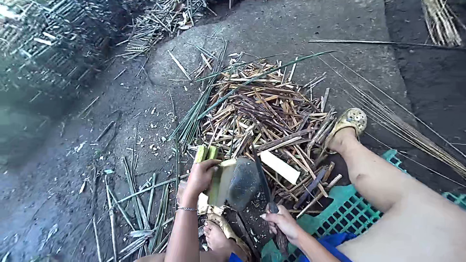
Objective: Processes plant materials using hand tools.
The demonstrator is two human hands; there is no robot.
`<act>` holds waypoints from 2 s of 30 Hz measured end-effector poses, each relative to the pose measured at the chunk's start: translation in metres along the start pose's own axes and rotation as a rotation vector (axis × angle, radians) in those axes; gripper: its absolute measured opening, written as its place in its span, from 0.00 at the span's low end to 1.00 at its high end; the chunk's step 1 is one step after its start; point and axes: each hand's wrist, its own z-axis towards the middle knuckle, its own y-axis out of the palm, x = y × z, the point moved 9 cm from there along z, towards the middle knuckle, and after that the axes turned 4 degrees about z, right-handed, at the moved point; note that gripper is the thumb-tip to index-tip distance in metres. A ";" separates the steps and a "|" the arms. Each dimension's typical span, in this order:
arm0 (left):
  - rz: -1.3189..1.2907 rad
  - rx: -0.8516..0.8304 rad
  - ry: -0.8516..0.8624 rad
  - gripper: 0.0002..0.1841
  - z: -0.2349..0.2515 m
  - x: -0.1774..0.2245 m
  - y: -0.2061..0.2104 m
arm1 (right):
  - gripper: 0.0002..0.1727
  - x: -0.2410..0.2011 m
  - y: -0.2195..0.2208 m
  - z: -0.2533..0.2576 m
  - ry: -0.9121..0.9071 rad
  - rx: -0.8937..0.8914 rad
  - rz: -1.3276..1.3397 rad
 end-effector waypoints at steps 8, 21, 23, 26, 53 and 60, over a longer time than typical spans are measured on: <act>-0.543 0.255 0.181 0.13 -0.008 0.021 0.034 | 0.22 -0.082 0.011 -0.034 -0.162 -0.005 -0.038; -0.648 0.507 0.142 0.13 -0.018 0.013 0.061 | 0.35 -0.268 0.038 -0.141 -1.366 -0.122 0.065; -0.655 0.504 0.140 0.13 -0.018 0.012 0.061 | 0.35 -0.258 0.042 -0.123 -1.328 -0.093 0.016; -0.617 0.487 0.142 0.13 -0.021 0.010 0.062 | 0.41 -0.149 0.014 -0.031 -0.581 0.214 -0.551; -0.882 1.091 0.497 0.10 -0.103 0.106 0.002 | 0.40 -0.143 0.042 -0.094 -0.986 0.220 -0.596; -0.771 0.832 -0.192 0.24 -0.039 0.011 0.096 | 0.34 -0.053 0.002 -0.007 -0.167 0.264 -0.613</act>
